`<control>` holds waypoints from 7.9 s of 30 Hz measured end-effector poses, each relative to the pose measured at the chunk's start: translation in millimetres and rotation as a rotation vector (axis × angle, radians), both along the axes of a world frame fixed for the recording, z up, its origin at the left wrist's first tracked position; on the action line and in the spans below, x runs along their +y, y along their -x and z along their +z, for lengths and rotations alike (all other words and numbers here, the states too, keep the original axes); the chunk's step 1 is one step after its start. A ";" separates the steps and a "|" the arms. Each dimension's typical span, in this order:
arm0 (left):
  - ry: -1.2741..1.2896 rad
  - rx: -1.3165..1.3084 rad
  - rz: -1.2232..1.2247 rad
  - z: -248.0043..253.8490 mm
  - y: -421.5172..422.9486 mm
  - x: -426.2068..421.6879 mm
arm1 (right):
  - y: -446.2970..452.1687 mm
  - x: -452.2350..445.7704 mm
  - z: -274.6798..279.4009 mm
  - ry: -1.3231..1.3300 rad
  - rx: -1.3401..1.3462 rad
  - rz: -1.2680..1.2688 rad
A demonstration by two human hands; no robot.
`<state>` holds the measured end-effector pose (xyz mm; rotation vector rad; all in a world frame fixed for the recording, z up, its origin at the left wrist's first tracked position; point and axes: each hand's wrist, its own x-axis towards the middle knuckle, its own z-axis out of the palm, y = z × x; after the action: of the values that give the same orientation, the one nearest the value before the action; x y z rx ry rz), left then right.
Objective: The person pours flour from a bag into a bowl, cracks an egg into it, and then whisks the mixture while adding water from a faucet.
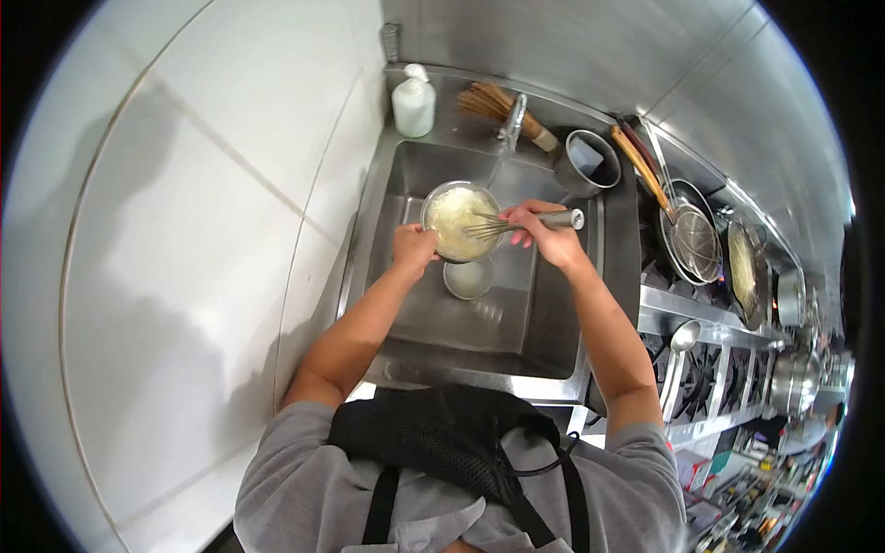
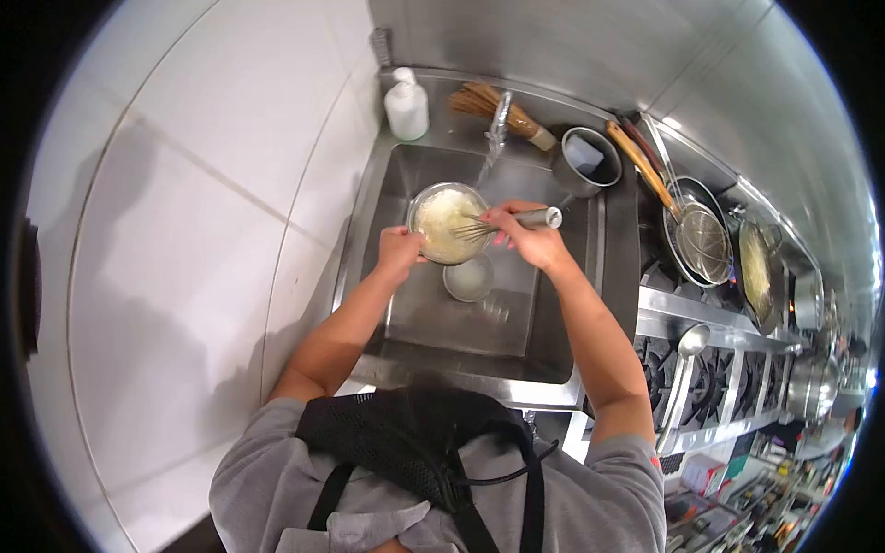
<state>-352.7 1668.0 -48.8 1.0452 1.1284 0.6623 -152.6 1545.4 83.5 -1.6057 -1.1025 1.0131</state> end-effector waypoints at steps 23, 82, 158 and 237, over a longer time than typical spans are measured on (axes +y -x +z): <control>-0.062 0.154 0.560 16.7 205.5 -191.5 | 230.0 -22.6 -30.1 -0.462 0.823 0.060; -0.409 0.848 0.540 2.3 215.9 -174.1 | 252.1 34.2 -35.6 -0.500 0.479 0.374; -0.376 0.808 0.589 7.6 209.9 -176.8 | 245.8 32.9 -31.8 -0.385 0.667 0.433; -0.513 0.646 0.396 -22.1 209.3 -140.8 | 199.2 30.6 -40.7 -0.427 0.781 0.138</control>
<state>-562.0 1527.3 -70.9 1.5544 1.8124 0.9977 -351.8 1576.0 42.8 -0.6887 -0.8034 1.2401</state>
